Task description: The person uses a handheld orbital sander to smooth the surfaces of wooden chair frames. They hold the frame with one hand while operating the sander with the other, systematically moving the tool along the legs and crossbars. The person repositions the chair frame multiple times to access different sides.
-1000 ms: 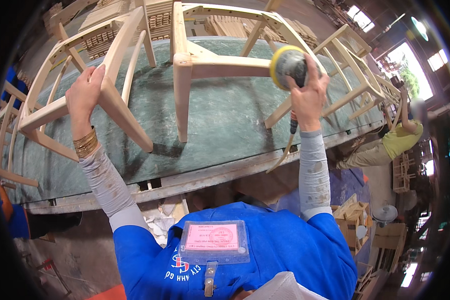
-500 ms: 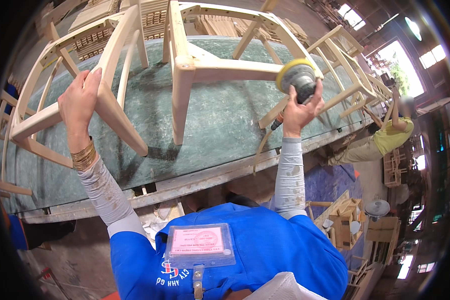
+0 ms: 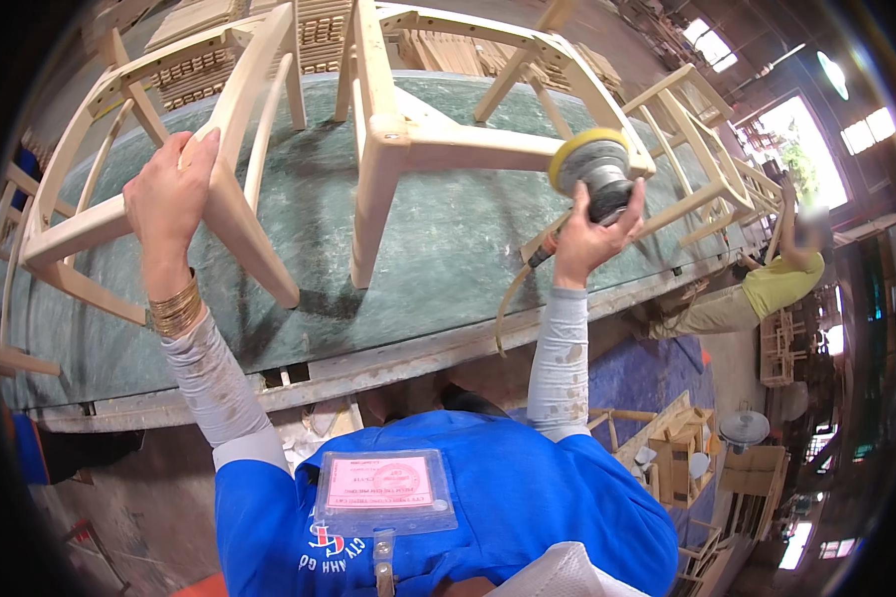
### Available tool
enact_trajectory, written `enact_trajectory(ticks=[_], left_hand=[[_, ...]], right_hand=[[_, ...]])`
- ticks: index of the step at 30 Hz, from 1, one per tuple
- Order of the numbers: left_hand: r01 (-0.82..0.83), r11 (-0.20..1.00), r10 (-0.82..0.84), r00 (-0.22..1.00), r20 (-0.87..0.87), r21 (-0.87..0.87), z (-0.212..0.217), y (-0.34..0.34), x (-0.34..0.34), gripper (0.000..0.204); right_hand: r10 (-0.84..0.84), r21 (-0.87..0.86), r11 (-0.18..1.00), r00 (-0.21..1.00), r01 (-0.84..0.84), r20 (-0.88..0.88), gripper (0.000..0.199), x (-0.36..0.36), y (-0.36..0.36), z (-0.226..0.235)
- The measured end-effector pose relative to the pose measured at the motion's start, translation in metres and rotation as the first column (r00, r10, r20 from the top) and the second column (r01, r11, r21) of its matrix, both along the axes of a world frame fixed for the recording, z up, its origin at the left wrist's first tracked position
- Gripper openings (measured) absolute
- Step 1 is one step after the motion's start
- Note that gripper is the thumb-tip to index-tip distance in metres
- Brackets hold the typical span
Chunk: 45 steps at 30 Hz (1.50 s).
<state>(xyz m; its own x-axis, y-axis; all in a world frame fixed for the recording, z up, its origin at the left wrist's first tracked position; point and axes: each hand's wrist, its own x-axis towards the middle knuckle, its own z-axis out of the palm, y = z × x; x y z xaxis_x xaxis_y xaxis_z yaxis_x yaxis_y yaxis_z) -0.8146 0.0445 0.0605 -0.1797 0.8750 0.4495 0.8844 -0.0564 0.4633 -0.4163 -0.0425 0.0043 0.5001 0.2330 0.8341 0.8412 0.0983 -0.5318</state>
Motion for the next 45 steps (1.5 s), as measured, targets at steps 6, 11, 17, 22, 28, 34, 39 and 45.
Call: enact_trajectory(ticks=[6,11,17,22,28,34,39,45], left_hand=[[0.014,0.999,-0.013,0.999,-0.034,0.038,-0.005,0.004,-0.004,0.054],[0.019,0.998,-0.014,0.997,-0.079,0.061,-0.011,0.007,-0.007,0.054],[0.054,0.993,-0.047,0.997,-0.064,0.104,-0.008,0.004,-0.007,0.052],[0.030,0.994,-0.022,0.996,-0.081,0.103,-0.008,0.003,-0.004,0.051],[0.051,0.998,-0.049,0.995,-0.082,0.024,-0.006,0.004,-0.006,0.053],[0.028,0.997,-0.019,0.992,-0.125,0.073,-0.008,0.004,-0.004,0.053],[0.048,0.998,-0.042,0.991,-0.124,0.042,-0.004,0.003,-0.004,0.054],[0.065,0.996,-0.057,0.992,-0.114,0.064,-0.006,0.003,-0.005,0.053]], right_hand=[[0.220,-0.072,0.975,0.916,-0.208,0.336,0.068,-0.070,0.002,0.002],[0.163,-0.117,0.984,0.951,-0.136,0.262,0.069,-0.076,-0.002,0.014],[0.203,-0.257,0.958,0.932,-0.125,0.302,0.070,-0.084,-0.007,0.035],[0.138,-0.287,0.957,0.948,-0.052,0.286,0.070,-0.080,-0.011,0.046],[0.184,-0.336,0.937,0.951,-0.093,0.250,0.070,-0.087,-0.010,0.050],[0.178,-0.330,0.939,0.956,-0.094,0.234,0.071,-0.094,-0.008,0.050],[0.157,-0.272,0.960,0.929,-0.065,0.334,0.072,-0.091,-0.011,0.037],[0.113,-0.320,0.946,0.979,-0.054,0.169,0.072,-0.086,-0.015,0.041]])
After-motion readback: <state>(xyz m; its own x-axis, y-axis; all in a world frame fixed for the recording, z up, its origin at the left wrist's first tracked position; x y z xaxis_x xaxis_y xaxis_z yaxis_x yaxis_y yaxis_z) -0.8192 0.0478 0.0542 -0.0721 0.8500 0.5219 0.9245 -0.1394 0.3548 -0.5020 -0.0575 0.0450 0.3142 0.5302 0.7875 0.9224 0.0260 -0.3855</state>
